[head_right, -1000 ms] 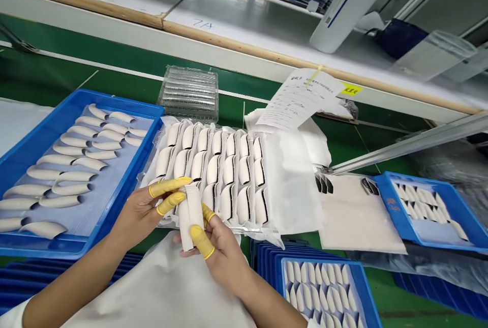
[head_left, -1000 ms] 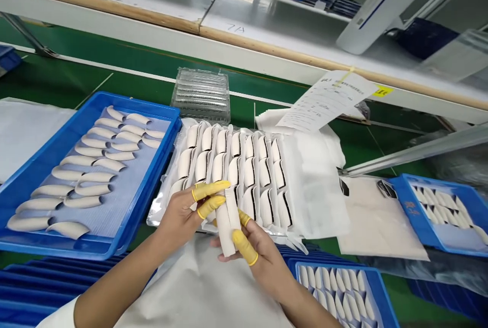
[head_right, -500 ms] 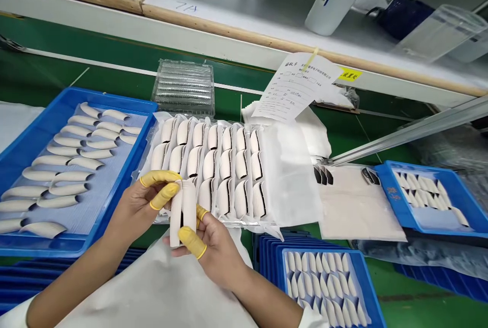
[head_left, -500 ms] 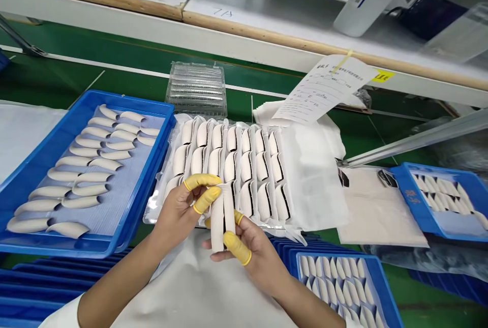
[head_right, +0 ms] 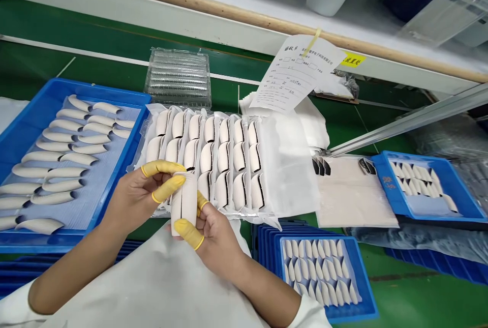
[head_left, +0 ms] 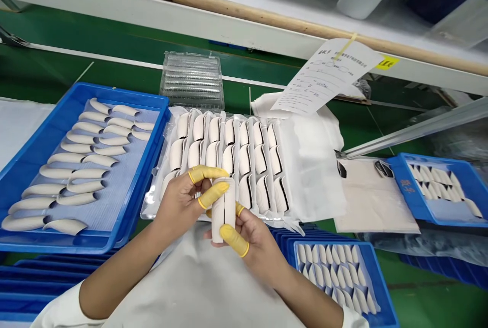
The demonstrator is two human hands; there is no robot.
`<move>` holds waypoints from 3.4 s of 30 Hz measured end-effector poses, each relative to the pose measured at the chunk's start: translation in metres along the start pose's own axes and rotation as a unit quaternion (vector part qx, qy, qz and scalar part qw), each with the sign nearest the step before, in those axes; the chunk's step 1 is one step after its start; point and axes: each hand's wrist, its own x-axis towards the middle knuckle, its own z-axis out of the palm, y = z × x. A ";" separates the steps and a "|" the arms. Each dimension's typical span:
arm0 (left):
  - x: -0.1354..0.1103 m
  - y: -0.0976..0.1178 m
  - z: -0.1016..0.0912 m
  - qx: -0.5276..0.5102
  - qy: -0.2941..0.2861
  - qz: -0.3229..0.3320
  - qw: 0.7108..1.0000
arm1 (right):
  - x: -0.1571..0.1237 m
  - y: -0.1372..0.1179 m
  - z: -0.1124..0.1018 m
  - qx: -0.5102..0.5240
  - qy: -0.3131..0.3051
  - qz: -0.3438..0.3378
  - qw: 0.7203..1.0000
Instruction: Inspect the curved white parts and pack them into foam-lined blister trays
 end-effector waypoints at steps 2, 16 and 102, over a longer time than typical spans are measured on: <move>0.005 0.006 0.000 0.000 0.005 0.011 1.000 | -0.002 -0.002 0.000 -0.026 0.006 -0.033 0.999; 0.034 0.027 0.006 -0.095 -0.037 -0.087 0.991 | -0.022 -0.010 -0.010 -0.138 -0.051 -0.161 0.976; -0.017 -0.016 0.055 -0.581 -0.427 -0.179 0.670 | -0.040 0.015 -0.030 -0.526 0.153 -0.529 0.649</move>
